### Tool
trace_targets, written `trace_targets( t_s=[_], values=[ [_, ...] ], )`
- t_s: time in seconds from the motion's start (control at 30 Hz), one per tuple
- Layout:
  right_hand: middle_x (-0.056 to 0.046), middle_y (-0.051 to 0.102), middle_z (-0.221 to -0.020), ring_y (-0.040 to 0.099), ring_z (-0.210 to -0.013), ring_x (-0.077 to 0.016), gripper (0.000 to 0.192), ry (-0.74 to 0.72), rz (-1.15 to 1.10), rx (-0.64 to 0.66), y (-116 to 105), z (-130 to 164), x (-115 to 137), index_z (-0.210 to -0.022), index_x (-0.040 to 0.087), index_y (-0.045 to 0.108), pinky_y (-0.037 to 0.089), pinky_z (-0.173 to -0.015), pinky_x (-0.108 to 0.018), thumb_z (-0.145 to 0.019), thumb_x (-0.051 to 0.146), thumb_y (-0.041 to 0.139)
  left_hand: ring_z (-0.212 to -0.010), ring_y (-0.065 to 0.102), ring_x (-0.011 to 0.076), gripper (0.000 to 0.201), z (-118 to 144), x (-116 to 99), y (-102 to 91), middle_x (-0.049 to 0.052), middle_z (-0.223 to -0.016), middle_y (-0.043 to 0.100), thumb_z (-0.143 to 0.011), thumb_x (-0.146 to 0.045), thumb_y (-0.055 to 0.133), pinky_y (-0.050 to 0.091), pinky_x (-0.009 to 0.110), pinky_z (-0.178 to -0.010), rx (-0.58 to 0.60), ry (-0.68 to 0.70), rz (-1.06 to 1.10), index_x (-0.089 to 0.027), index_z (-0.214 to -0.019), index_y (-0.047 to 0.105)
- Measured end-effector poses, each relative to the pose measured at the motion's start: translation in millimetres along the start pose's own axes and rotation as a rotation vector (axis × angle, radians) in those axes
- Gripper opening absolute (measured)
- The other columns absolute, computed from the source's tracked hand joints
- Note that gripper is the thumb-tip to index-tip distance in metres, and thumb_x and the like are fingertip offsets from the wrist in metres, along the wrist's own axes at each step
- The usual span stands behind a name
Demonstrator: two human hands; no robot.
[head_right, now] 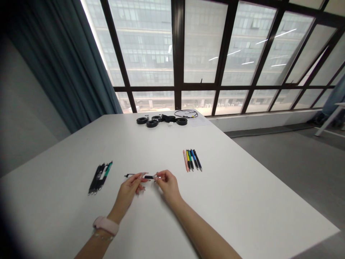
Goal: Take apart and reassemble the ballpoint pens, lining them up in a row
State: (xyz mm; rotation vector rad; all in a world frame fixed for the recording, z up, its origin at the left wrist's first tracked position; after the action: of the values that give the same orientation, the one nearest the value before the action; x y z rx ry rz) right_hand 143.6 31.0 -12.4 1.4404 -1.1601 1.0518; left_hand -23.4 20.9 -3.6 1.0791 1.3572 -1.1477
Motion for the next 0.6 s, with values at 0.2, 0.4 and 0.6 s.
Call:
trace_targets(
  t_s=[0.2, 0.4, 0.6],
  values=[
    [0.002, 0.056, -0.052, 0.047, -0.048, -0.0103, 0.040, 0.058, 0.141, -0.025, -0.5, 1.5, 1.7, -0.063, 0.016, 0.059, 0.037, -0.051, -0.022, -0.073, 0.054, 0.064, -0.054, 0.061, 0.0147, 0.050, 0.4, 0.7, -1.5, 0.008, -0.076, 0.071, -0.068, -0.057, 0.064, 0.037, 0.022, -0.042, -0.003, 0.019, -0.018, -0.013, -0.094, 0.063],
    [0.003, 0.044, -0.042, 0.040, -0.042, -0.0090, 0.059, 0.096, 0.320, 0.038, 0.9, 4.5, 1.4, -0.049, 0.017, 0.054, 0.030, -0.046, -0.022, -0.083, 0.064, 0.046, -0.059, 0.062, 0.0149, 0.039, 3.5, 1.7, 1.1, 0.003, -0.070, 0.066, -0.074, -0.051, 0.062, 0.039, 0.022, -0.046, 0.030, 0.067, -0.046, -0.016, -0.092, 0.059],
    [0.004, 0.045, -0.045, 0.042, -0.045, -0.0097, 0.056, 0.055, 0.385, 0.077, 3.0, 4.7, 0.0, -0.053, 0.017, 0.055, 0.031, -0.048, -0.022, -0.086, 0.061, 0.043, -0.058, 0.058, 0.0128, 0.037, 4.5, 6.3, 4.3, -0.004, -0.063, 0.056, -0.071, -0.047, 0.067, 0.041, 0.021, -0.050, 0.002, 0.112, -0.074, -0.019, -0.092, 0.054]
  ],
)
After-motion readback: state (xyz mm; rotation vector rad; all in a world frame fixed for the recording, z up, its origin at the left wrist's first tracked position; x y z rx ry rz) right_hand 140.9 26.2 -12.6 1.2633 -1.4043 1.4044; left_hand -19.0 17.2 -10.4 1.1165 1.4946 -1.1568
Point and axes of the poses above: each hand's wrist, its own z-axis away from the middle knuckle, its own y-axis out of the palm, x = y × z, the point moved 1 cm from there along -z, towards the middle knuckle
